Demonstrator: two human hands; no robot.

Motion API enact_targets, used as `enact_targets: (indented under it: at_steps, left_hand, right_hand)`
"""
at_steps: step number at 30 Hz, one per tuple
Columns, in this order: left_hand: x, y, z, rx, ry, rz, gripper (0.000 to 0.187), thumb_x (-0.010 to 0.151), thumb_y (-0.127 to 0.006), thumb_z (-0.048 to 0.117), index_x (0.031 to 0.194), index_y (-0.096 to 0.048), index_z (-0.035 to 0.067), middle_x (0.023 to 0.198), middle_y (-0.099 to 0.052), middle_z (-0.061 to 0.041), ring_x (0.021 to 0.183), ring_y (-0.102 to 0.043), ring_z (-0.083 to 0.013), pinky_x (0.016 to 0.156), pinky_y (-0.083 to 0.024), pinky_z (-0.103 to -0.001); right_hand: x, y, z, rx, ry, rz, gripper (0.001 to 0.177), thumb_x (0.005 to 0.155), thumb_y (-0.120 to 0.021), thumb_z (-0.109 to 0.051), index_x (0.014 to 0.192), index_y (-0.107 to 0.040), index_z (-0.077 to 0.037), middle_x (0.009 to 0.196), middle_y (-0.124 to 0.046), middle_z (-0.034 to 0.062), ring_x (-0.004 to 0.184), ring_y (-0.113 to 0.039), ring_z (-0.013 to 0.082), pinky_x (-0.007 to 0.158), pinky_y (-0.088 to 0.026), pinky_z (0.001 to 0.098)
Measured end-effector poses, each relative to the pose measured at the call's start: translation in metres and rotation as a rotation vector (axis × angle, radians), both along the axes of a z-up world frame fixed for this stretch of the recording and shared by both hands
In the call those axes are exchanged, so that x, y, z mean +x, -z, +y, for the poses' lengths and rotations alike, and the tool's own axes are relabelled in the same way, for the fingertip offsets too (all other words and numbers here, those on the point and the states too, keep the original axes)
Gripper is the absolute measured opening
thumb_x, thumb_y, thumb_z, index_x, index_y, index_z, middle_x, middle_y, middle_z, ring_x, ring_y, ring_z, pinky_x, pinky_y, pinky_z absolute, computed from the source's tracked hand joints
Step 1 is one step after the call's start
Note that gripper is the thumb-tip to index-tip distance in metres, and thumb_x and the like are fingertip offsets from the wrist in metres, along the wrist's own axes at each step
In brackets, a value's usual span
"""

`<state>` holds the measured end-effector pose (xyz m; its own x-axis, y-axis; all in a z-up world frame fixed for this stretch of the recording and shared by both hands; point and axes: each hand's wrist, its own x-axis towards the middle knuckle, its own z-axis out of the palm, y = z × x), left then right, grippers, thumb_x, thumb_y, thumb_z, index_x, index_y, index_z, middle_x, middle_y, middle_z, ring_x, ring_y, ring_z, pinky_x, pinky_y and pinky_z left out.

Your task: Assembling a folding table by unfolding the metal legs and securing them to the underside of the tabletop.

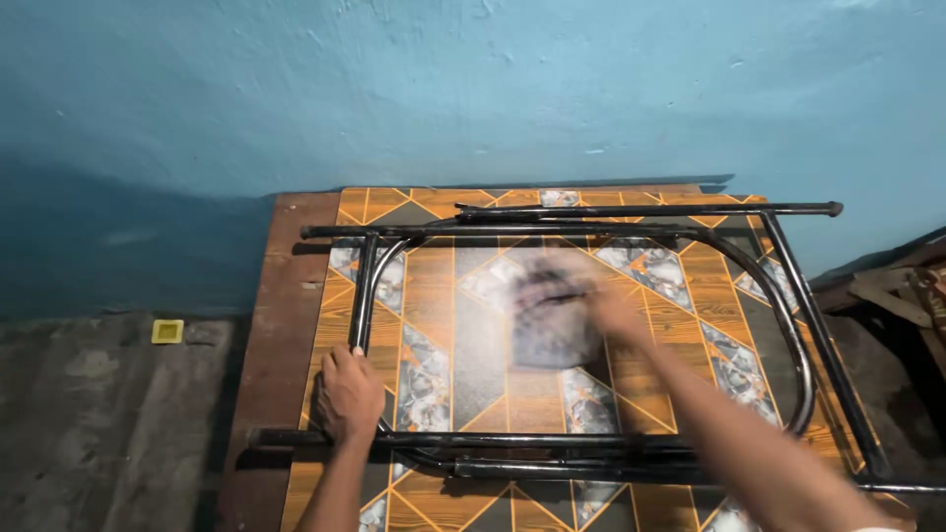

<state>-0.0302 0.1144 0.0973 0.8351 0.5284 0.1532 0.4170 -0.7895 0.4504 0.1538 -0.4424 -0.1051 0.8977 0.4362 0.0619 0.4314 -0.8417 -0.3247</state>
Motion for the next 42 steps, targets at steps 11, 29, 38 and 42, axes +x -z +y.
enact_targets:
  at_steps: [11, 29, 38, 42]
  left_hand:
    - [0.002, -0.009, -0.004, -0.004, -0.008, -0.014, 0.023, 0.102, -0.052, 0.024, 0.112, -0.058, 0.005, 0.108, -0.063, -0.017, 0.099, -0.064, -0.041, 0.078, -0.051, -0.053]
    - [-0.001, 0.013, 0.005, -0.047, 0.004, -0.047, 0.033, 0.091, -0.066, 0.032, 0.11, -0.058, 0.006, 0.107, -0.063, -0.02, 0.098, -0.065, -0.045, 0.079, -0.051, -0.057]
    - [0.002, 0.03, 0.011, -0.078, 0.028, -0.115, 0.033, 0.09, -0.07, 0.027, 0.111, -0.058, 0.004, 0.108, -0.061, -0.023, 0.096, -0.064, -0.0478, 0.08, -0.05, -0.06]
    - [-0.003, 0.036, 0.014, -0.061, 0.061, -0.156, 0.032, 0.092, -0.07, 0.027, 0.107, -0.058, 0.001, 0.107, -0.061, -0.023, 0.098, -0.064, -0.0474, 0.08, -0.05, -0.059]
  right_hand:
    - [0.003, -0.1, -0.082, 0.284, 1.026, -0.232, 0.049, 0.083, -0.074, -0.027, 0.12, -0.06, 0.0, 0.112, -0.07, 0.0285, 0.104, -0.068, 0.044, 0.091, -0.052, 0.0552]
    - [-0.123, -0.216, 0.229, 0.272, -0.163, 0.401, 0.027, 0.091, -0.07, -0.025, 0.109, -0.069, -0.004, 0.096, -0.075, 0.0175, 0.087, -0.07, 0.0291, 0.079, -0.055, 0.0441]
    - [-0.158, -0.174, 0.023, 0.411, 0.63, 0.151, 0.04, 0.087, -0.069, -0.029, 0.117, -0.067, -0.003, 0.085, -0.072, 0.0129, 0.077, -0.067, 0.0244, 0.071, -0.054, 0.0414]
    - [-0.175, -0.188, -0.019, 0.534, 0.657, 0.099, 0.033, 0.088, -0.062, -0.016, 0.117, -0.069, -0.001, 0.088, -0.069, 0.0115, 0.076, -0.062, 0.0198, 0.07, -0.05, 0.0367]
